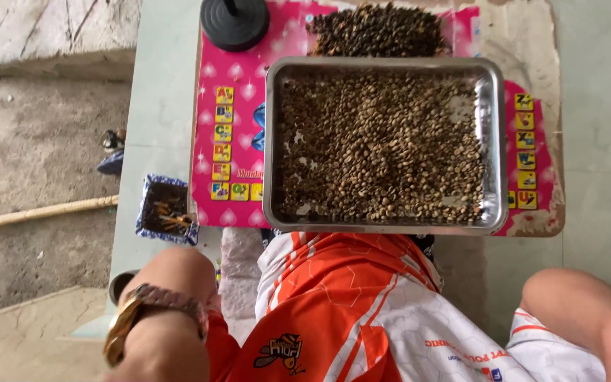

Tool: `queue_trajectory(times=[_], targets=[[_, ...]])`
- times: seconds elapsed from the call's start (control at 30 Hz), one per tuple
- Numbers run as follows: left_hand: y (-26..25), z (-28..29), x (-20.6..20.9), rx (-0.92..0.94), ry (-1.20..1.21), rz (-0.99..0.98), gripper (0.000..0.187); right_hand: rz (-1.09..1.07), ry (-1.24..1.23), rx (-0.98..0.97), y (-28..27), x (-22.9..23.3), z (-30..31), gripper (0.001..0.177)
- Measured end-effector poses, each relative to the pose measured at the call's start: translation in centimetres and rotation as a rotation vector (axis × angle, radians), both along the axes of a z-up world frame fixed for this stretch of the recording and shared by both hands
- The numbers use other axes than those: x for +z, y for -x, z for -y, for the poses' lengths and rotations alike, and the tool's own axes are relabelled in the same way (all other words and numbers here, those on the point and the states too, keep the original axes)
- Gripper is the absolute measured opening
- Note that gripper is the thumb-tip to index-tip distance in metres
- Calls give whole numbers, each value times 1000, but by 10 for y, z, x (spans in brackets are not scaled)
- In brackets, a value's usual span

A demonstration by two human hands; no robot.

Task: Manual sorting of coffee beans to remove defects in a metal tray.

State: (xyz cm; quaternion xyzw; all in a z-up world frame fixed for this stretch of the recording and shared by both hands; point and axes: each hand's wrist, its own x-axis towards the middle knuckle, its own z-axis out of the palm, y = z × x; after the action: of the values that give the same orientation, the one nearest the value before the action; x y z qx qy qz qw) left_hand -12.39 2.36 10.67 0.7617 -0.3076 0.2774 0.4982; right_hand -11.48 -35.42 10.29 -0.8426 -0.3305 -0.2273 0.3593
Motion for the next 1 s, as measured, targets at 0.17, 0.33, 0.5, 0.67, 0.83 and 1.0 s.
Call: queue_trajectory(times=[0.17,0.33,0.5,0.67,0.83,1.0], targets=[[-23,6,12,-116,6,1,33,20,-60,-61,-79,-9,-35,13],[-93,3,-43,-105,12,-92,33,-376,-11,243,-231,-59,-76,31],[-108,8,-50,37,-168,-316,10,-447,223,146,-299,-74,-122,36],[-116,0,-68,90,-391,-397,12,-453,491,140,-268,-63,-121,51],[-121,3,-102,163,-707,-738,21,-242,593,142,-207,-67,-88,20],[-126,20,-102,109,-775,-735,30,-315,706,148,-187,-88,-90,22]])
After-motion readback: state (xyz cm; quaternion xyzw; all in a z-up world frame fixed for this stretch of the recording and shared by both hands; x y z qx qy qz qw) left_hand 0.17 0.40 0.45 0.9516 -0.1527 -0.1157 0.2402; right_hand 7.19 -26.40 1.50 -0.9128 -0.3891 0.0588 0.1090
